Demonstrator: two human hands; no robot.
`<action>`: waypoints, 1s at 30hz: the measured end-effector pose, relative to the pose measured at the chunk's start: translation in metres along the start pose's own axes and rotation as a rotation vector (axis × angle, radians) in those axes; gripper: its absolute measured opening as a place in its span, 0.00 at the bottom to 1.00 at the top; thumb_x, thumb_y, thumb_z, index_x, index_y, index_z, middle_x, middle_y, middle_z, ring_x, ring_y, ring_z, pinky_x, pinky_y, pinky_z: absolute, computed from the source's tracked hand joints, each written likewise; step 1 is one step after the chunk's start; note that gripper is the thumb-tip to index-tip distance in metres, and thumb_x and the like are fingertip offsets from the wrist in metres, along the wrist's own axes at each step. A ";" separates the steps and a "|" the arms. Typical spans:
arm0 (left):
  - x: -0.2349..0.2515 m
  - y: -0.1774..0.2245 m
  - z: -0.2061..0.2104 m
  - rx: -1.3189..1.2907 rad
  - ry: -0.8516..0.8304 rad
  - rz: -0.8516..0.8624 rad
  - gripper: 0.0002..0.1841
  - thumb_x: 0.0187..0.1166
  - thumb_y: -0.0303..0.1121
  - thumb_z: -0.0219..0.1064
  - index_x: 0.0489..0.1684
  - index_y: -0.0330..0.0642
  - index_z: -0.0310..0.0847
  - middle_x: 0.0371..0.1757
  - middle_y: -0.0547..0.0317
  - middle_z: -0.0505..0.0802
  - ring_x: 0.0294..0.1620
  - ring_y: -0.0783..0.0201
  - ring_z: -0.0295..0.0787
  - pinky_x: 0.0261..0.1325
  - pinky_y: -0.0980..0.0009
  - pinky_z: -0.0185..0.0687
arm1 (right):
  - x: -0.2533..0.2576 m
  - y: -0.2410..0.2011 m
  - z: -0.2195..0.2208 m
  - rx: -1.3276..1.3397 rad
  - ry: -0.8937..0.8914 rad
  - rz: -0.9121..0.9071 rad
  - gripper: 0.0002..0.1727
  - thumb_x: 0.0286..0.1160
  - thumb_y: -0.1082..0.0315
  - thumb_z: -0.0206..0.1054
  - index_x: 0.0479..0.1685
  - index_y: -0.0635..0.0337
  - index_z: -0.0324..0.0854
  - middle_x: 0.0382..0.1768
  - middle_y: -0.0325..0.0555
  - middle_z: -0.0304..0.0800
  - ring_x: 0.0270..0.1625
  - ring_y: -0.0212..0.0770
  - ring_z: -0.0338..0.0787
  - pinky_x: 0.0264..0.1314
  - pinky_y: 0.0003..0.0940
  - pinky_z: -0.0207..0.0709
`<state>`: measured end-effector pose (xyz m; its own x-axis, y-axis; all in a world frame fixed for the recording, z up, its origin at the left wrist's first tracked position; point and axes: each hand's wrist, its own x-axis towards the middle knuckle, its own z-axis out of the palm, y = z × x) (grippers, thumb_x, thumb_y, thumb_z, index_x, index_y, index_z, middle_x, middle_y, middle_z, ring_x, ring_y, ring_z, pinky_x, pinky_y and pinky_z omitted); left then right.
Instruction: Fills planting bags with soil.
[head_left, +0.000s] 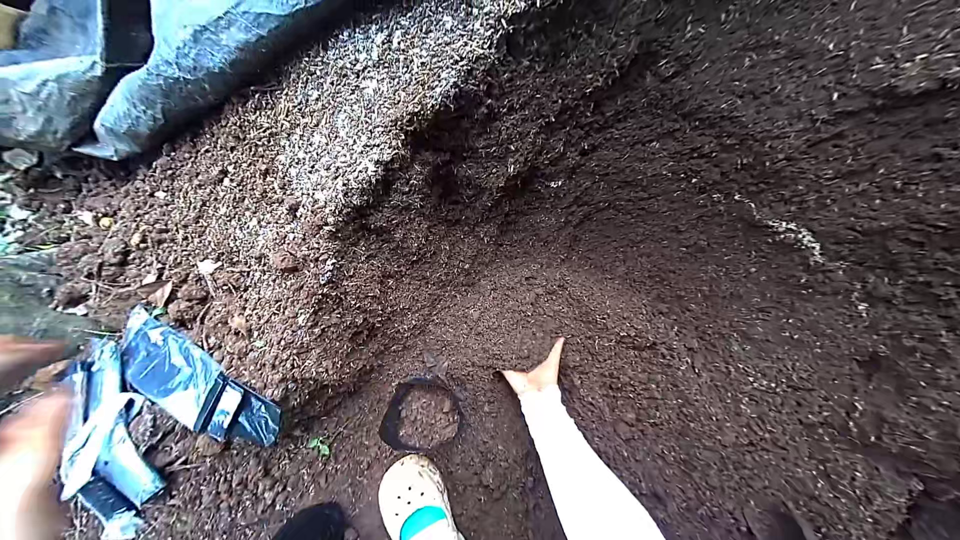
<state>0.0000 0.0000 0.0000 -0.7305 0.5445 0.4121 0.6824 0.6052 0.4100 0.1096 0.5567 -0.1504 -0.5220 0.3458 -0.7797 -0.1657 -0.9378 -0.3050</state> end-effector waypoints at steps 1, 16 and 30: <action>0.032 0.099 0.033 -0.014 -0.091 -0.267 0.25 0.88 0.51 0.57 0.73 0.46 0.81 0.80 0.47 0.81 0.84 0.53 0.73 0.82 0.53 0.72 | 0.006 0.000 0.002 0.005 -0.010 0.011 0.50 0.66 0.13 0.40 0.89 0.26 0.57 0.85 0.41 0.71 0.87 0.54 0.69 0.75 0.77 0.68; 0.081 0.241 0.181 -0.326 -0.739 -0.723 0.34 0.79 0.25 0.62 0.90 0.42 0.63 0.85 0.44 0.77 0.87 0.52 0.70 0.91 0.54 0.59 | -0.078 -0.056 0.015 -0.201 -0.183 0.055 0.44 0.81 0.23 0.35 0.79 0.46 0.67 0.64 0.55 0.86 0.64 0.58 0.88 0.58 0.69 0.83; 0.139 0.274 0.200 -0.342 -0.840 -0.669 0.35 0.75 0.29 0.74 0.84 0.33 0.66 0.77 0.38 0.82 0.81 0.46 0.77 0.84 0.47 0.68 | -0.151 0.005 0.068 -0.561 -0.251 0.021 0.41 0.87 0.30 0.35 0.73 0.54 0.73 0.56 0.51 0.90 0.57 0.46 0.91 0.57 0.49 0.86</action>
<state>0.0803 0.3577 0.0075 -0.6500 0.4666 -0.5998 0.0238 0.8014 0.5977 0.1308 0.4979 0.0032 -0.7127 0.2457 -0.6570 0.2771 -0.7619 -0.5855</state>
